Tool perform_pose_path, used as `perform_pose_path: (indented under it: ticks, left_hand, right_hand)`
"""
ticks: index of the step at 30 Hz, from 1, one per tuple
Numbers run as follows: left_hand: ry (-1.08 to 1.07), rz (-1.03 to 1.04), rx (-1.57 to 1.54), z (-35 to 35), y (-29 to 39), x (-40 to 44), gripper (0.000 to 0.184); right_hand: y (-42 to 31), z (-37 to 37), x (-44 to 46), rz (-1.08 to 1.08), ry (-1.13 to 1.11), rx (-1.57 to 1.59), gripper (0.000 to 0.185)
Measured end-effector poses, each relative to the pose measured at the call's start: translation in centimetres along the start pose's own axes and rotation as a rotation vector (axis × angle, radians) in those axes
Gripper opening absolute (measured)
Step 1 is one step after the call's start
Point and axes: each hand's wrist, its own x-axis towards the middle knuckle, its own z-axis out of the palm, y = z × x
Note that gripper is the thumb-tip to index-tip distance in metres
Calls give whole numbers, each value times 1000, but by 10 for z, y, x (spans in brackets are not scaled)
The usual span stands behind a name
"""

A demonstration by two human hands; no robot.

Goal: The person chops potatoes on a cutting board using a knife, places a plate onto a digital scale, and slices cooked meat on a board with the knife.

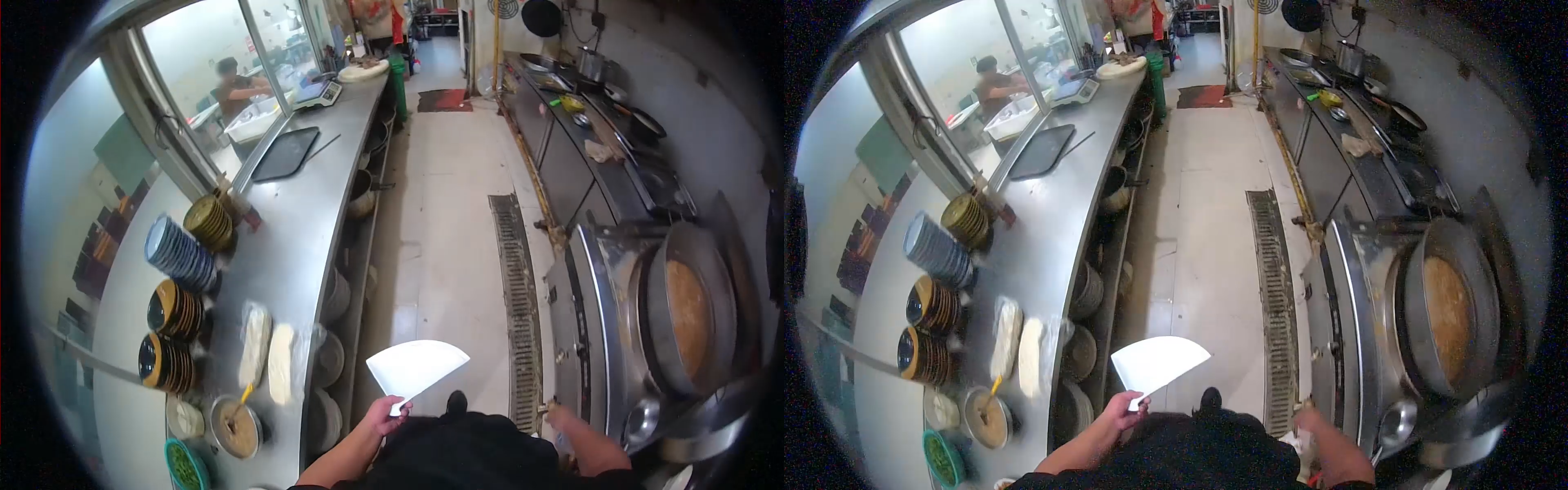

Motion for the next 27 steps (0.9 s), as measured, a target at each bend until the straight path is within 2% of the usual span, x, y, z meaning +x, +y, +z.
perform_pose_path:
  ticks: [1,2,4,5,6,7,8,10,12,13,15,16,17,18,19,21,23,24,26,27]
  left_hand:
    - [37,-1,31,19,33,3,16]
    - [-57,76,-20,30,61,15,19]
    - [42,90,-39,63,127,32,19]
    - [-13,139,-17,66,161,52,18]
    - [-63,186,3,69,191,73,17]
    - [0,195,12,95,230,80,16]
    - [-70,248,-8,97,264,111,16]
    - [52,298,-16,147,344,147,16]
    - [127,334,-5,194,429,189,18]
    - [94,313,-80,208,468,217,19]
    - [59,392,-33,266,550,247,18]
    - [-38,390,-28,287,589,261,18]
    - [-28,405,-56,313,629,278,19]
    - [38,411,-80,339,670,291,20]
    - [59,452,-94,363,711,307,21]
    - [94,530,-136,396,787,345,23]
    - [64,566,-154,420,859,384,26]
    - [158,608,-218,444,896,396,23]
    - [22,707,-262,448,971,447,22]
    - [78,742,-306,463,1002,458,22]
  right_hand:
    - [-35,-90,8,116,26,219,32]
    - [-75,-179,15,231,64,433,32]
    - [-87,-266,96,52,269,270,32]
    - [-103,-317,124,49,275,259,32]
    - [-125,-370,146,45,297,442,32]
    - [-136,-409,174,40,315,627,31]
    - [-134,-433,208,38,315,621,31]
    - [-129,-475,276,26,423,637,34]
    - [-105,-487,331,137,362,602,32]
    - [-87,-486,350,85,311,467,32]
    - [-52,-510,378,-64,152,140,31]
    - [-39,-527,388,-159,52,-47,31]
    - [62,-450,456,-173,49,233,31]
    - [118,-420,498,-190,43,513,32]
    - [74,-507,471,77,-6,410,32]
    - [68,-582,504,213,-65,455,32]
    - [76,-650,556,237,-98,470,34]
    - [88,-681,591,226,-113,456,34]
    - [115,-757,663,182,-141,420,36]
    - [134,-791,706,133,-164,411,37]
